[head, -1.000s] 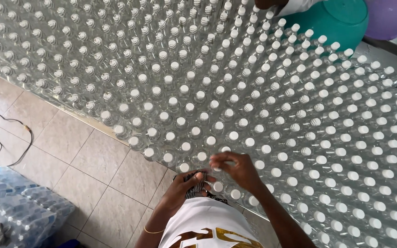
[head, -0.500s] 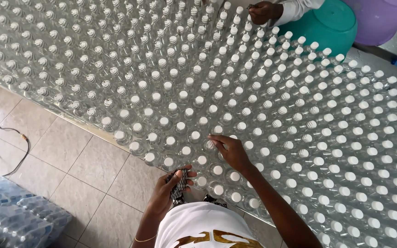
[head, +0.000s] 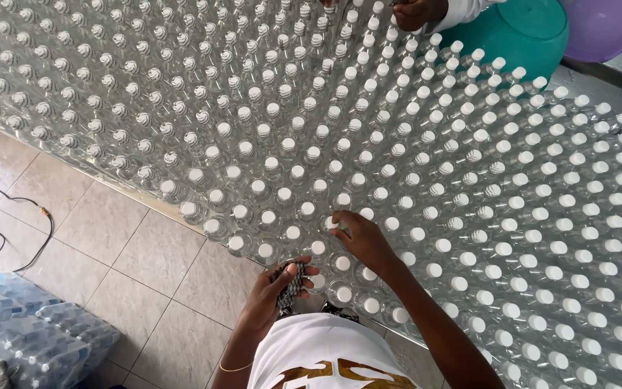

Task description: Placing plastic caps onto a large array of water bottles on a production table

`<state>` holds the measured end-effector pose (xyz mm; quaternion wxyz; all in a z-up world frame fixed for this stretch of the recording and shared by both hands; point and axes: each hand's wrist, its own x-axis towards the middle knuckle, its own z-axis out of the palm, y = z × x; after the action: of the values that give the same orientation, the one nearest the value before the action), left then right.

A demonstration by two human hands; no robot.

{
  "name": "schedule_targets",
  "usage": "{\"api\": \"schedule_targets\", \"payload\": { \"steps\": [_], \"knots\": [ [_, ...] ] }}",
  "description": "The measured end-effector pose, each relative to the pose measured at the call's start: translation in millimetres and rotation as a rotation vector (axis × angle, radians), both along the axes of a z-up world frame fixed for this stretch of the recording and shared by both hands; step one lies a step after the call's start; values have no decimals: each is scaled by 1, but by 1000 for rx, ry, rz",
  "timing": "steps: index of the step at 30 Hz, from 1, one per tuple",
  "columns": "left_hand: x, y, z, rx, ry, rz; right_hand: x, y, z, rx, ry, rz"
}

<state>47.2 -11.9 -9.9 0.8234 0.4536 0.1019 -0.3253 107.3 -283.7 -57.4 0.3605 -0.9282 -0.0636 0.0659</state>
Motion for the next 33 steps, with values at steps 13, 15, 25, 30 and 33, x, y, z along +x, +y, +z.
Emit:
{"api": "schedule_targets", "payload": {
  "steps": [13, 15, 25, 30, 33],
  "knots": [
    [0, -37, -3, -96, 9, -165, -58, 11, 98, 397, 161, 59],
    [0, -45, -3, -65, -17, -256, -66, 12, 100, 393, 108, 105],
    [-2, -50, 7, -42, 4, -365, -78, -5, 83, 509, 245, -3],
    [-3, -50, 0, -31, 22, -379, -77, -4, 91, 459, 178, 145],
    [-2, -50, 4, -42, -22, -417, -76, -4, 88, 494, 202, 107]
  ]
}}
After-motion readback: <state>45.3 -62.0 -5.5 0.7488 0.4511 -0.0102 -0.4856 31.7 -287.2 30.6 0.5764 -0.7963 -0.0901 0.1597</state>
